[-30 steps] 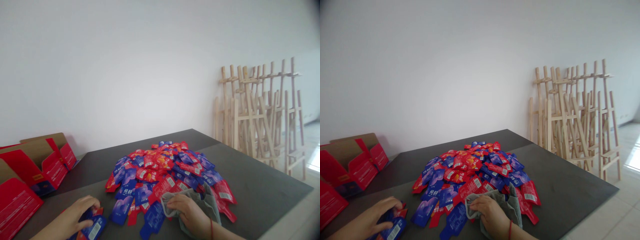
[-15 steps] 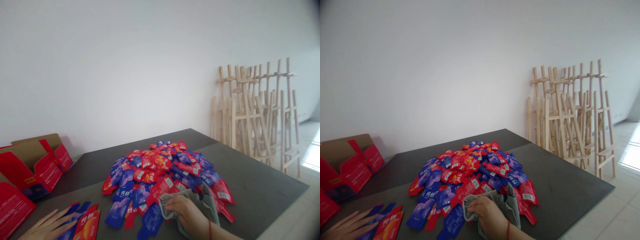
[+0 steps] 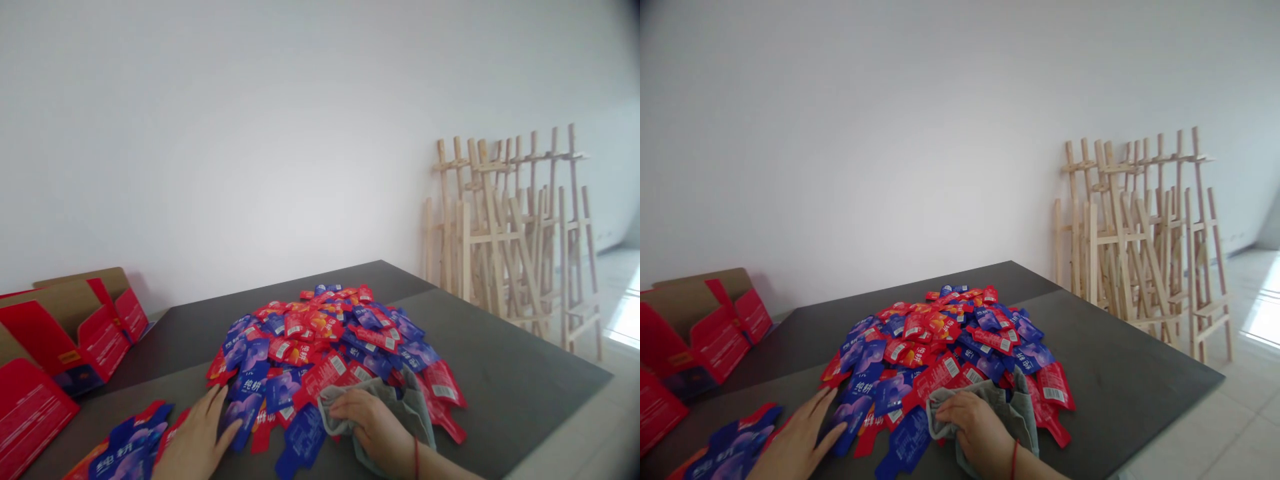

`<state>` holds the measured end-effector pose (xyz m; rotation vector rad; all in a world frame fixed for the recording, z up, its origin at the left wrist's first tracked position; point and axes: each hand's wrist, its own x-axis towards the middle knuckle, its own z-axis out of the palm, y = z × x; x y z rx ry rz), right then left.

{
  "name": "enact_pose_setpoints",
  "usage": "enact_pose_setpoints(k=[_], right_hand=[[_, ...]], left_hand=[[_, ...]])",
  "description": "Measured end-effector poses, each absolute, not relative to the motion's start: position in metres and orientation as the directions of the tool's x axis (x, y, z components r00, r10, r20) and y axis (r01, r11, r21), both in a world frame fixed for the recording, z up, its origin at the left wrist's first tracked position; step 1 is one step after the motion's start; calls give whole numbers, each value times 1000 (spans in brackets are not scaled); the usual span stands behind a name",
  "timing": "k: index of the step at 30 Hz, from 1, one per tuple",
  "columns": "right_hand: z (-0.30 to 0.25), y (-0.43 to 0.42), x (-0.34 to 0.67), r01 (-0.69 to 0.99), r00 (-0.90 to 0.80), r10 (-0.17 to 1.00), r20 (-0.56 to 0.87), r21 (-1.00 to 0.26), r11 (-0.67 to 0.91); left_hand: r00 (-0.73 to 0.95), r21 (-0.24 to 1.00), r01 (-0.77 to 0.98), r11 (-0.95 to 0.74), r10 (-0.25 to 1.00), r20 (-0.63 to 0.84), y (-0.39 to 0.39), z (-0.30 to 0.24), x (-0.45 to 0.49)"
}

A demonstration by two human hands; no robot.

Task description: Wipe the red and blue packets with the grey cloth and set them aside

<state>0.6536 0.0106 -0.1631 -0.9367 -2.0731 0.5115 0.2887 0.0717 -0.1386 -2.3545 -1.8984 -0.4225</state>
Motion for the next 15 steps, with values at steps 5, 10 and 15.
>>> enact_pose_setpoints(k=[5, 10, 15], right_hand=[[-163, 10, 653, 443, -398, 772, 495, -633, 635], [-162, 10, 653, 438, -400, 772, 494, -637, 634], [-161, 12, 653, 423, -413, 762, 500, -635, 646]], left_hand=[[238, 55, 966, -255, 947, 215, 63, -154, 337], [223, -70, 974, -216, 969, 109, 65, -137, 353], [152, 50, 987, -156, 985, 76, 48, -128, 346]])
